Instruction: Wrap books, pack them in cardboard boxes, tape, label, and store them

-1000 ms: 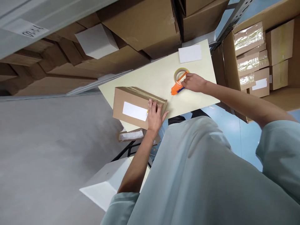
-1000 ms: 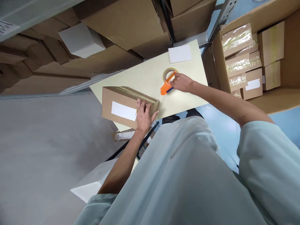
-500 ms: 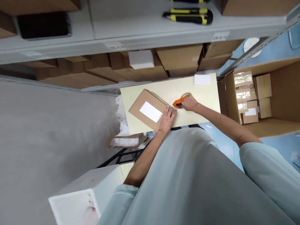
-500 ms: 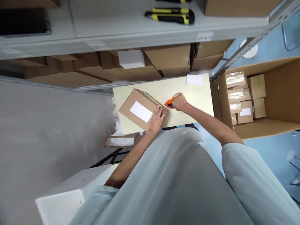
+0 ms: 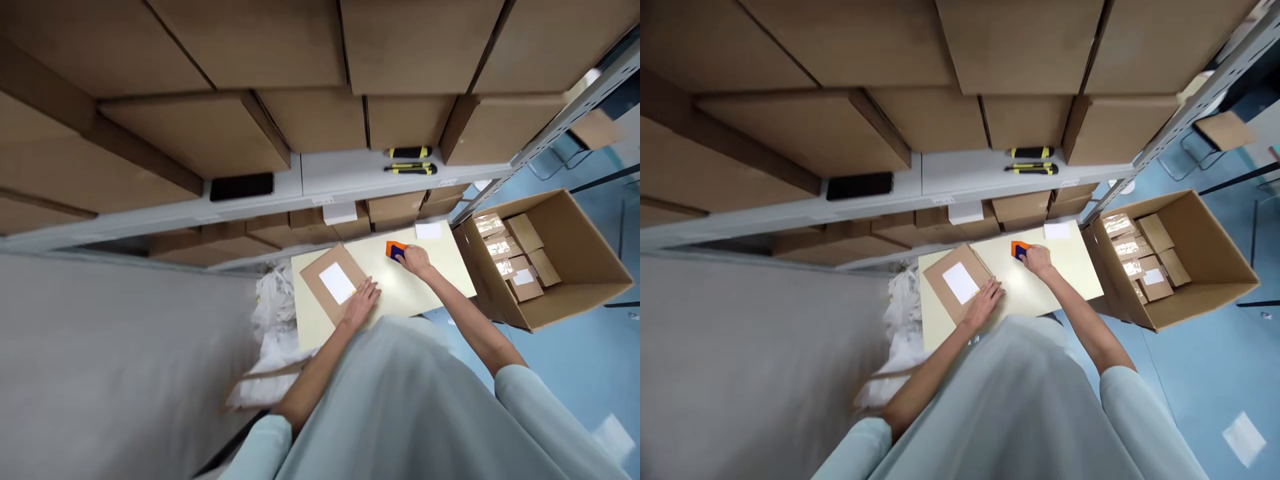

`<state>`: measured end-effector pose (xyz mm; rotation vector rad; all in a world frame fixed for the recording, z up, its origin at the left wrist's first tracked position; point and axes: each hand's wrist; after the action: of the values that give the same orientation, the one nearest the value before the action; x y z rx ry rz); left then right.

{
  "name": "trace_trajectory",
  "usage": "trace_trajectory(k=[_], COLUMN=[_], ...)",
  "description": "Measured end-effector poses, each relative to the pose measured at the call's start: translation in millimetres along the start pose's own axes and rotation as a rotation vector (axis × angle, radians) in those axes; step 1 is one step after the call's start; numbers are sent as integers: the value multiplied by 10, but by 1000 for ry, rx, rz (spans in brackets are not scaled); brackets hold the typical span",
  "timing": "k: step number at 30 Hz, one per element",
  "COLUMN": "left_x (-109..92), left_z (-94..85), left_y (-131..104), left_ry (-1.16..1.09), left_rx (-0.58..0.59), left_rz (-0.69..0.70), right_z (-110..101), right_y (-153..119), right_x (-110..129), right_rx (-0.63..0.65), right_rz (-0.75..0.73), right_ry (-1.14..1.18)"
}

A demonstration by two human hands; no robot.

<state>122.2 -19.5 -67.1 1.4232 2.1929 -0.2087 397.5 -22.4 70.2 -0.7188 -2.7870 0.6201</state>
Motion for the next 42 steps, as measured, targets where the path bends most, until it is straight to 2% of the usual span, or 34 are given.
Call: trace_trajectory(k=[3, 5, 7, 10, 13, 15, 18, 20, 23, 25, 27, 29, 31, 35, 37, 39, 42], left_x=[-40, -49, -24, 72, 176, 211, 208, 194, 175, 145, 80, -27, -156, -370, -419, -434, -433], left_z=[-352, -730, -1170, -1778, -2184, -2324, -2352, -2259, -1963, -1670, -1323, -960, -620, -100, 60, 153, 208], left_y=[356, 757, 1208, 1787, 2085, 2107, 1944, 1759, 1424, 1173, 910, 657, 439, 159, 96, 72, 71], left_ry=[-24, -15, 9, 59, 125, 173, 212, 210, 183, 151, 118, 95, 80, 48, 40, 42, 41], left_rx=[-259, -428, -539, -609, -614, -584, -565, -575, -542, -490, -432, -367, -301, -209, -189, -188, -191], left_rz=[-9, 20, 65, 83, 25, -17, -56, -89, -168, -227, -281, -338, -398, -533, -600, -654, -703], right_z=[-364, -633, -925, -1378, -1753, -1913, -2019, -2036, -1986, -1844, -1551, -1091, -496, 787, 1295, 1640, 1888], right_y=[-74, -63, 1, 160, 350, 479, 663, 774, 898, 933, 916, 832, 669, 147, -146, -392, -600], right_x=[97, 278, 519, 883, 1137, 1236, 1312, 1333, 1321, 1264, 1147, 955, 696, 126, -96, -230, -249], right_rx=[-119, -230, -337, -442, -477, -470, -442, -436, -443, -496, -628, -740, -714, -397, -194, 32, 317], right_rz=[11, -9, -62, -187, -264, -285, -306, -324, -366, -386, -402, -398, -352, -196, -140, -104, -116], right_ry=[138, 292, 440, 411, 288, 253, 191, 157, 133, 163, 280, 454, 602, 768, 819, 869, 979])
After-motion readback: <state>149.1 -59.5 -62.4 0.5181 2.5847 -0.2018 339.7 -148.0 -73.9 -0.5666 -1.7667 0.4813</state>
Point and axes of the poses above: each hand's wrist, its own y-axis towards the middle knuckle, its own z-axis out of the palm, x = y × z, and after that the axes turned 5 degrees about -x, right-handed
